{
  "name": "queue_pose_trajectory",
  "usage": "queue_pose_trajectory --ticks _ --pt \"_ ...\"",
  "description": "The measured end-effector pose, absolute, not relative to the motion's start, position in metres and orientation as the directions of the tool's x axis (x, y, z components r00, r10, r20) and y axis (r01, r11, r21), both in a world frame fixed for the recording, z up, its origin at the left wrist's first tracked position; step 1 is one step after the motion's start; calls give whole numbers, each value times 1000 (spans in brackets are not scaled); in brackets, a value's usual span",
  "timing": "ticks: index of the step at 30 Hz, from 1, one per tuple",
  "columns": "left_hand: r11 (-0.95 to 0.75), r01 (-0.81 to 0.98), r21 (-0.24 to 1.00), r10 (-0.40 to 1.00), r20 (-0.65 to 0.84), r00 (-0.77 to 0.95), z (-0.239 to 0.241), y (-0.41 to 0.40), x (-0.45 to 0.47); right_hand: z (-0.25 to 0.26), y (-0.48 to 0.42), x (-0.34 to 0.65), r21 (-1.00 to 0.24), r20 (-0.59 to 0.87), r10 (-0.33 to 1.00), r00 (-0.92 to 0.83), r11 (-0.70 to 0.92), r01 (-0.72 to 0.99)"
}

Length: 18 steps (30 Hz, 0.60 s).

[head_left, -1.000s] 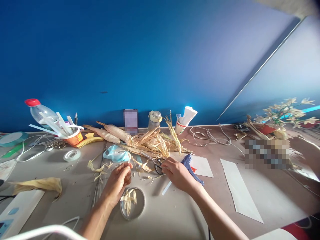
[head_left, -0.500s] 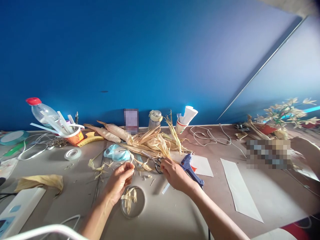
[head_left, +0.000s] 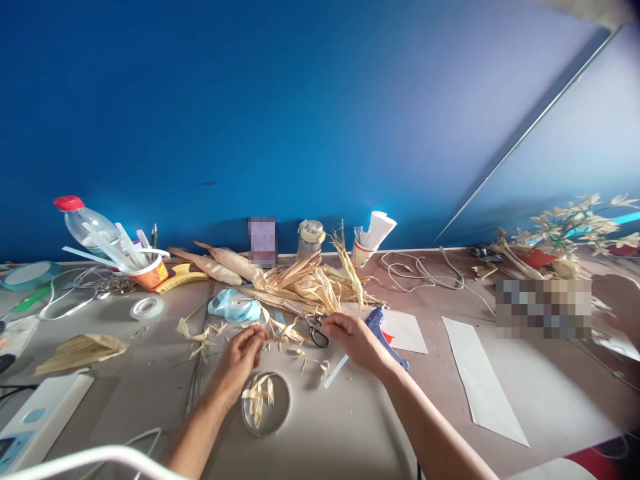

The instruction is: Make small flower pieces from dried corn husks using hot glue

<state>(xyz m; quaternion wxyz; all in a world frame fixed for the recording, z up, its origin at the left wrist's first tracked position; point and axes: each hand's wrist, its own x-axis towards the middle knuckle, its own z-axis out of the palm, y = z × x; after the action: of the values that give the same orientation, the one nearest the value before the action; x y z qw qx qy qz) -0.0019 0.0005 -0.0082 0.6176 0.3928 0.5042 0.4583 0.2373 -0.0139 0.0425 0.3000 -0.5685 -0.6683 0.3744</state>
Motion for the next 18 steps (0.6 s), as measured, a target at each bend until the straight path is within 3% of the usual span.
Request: queue_pose_trajectory --ticks 4,8,11,15,18 --pt "284 -230 931 957 -262 123 -5 0 -1 40 -25 233 -681 -66 941 -332 200 704" --pt "275 -261 925 961 -255 109 -4 1 2 24 -37 220 -406 -140 947 -288 210 889" --pt "271 -275 922 962 -249 113 -2 1 2 12 -40 210 -288 -141 948 -286 237 928" --pt "320 -292 901 944 -277 182 3 -1 -1 9 -37 207 -281 -105 944 -313 274 920" --pt "381 -314 869 917 -314 244 8 -3 -1 22 -33 206 -456 20 945 -326 299 838"
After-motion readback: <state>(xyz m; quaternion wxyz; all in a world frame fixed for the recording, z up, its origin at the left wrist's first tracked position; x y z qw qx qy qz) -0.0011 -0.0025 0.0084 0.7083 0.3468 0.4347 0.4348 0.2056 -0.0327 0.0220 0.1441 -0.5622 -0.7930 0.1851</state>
